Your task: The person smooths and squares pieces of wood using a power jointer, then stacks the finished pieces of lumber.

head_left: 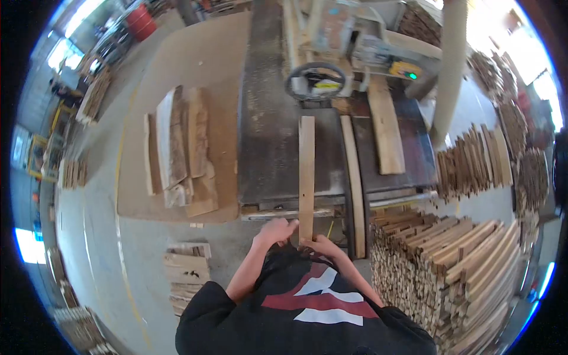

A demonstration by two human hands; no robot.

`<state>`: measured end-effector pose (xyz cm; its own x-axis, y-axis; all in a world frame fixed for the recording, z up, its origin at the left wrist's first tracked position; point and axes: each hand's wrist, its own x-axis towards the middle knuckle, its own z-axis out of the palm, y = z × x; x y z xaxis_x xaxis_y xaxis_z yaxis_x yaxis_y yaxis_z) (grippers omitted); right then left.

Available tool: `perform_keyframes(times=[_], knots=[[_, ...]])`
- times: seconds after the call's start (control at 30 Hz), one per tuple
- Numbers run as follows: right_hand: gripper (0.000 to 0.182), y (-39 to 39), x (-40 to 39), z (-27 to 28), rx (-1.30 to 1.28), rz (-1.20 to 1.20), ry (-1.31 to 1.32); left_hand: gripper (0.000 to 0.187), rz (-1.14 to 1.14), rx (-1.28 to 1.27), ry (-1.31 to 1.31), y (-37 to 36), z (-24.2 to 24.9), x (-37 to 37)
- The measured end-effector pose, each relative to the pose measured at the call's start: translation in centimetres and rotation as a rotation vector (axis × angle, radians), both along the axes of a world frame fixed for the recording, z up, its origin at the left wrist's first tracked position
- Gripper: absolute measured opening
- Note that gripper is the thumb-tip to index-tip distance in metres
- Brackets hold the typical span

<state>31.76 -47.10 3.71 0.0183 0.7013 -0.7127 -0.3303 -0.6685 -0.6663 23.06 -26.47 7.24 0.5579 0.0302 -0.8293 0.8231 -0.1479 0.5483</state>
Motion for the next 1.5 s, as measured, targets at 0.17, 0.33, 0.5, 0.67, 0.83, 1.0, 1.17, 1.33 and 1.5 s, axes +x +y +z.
perform_keyframes(times=[0.17,0.33,0.5,0.67,0.83,1.0,1.17,1.33,1.5], knots=[[0.042,-5.4,-0.3,-3.1,-0.079,-0.477,0.255,0.048,0.063,1.067,-0.620,-4.8,-3.9,4.6],[0.041,-6.1,-0.6,-5.3,0.017,-1.145,0.636,0.047,0.058,1.132,-0.686,-9.6,-9.4,12.0],[0.052,-2.8,1.5,-4.4,-0.047,-1.137,0.319,0.042,0.403,1.134,-0.538,-10.8,-8.9,18.2],[0.056,1.9,5.5,-1.7,-0.021,-1.040,0.037,0.039,0.491,1.240,-0.578,-7.2,-9.1,23.1],[0.060,7.5,9.9,-3.1,-0.104,-1.072,0.026,0.031,0.547,1.319,-0.663,-2.5,-9.0,27.6],[0.042,13.4,15.8,-5.9,0.062,-1.227,0.209,0.029,0.650,1.293,-0.653,3.4,-7.6,32.9],[0.039,17.4,19.8,-4.7,-0.039,-1.189,0.185,0.022,0.582,1.113,-0.633,10.7,-5.5,31.3],[0.052,23.1,21.9,-4.6,-0.105,-1.244,-0.115,0.010,0.740,1.034,-1.343,25.0,2.6,15.2],[0.053,28.9,24.5,-3.3,-0.149,-1.286,-0.181,0.027,1.305,1.816,-0.590,41.8,2.5,-9.2]])
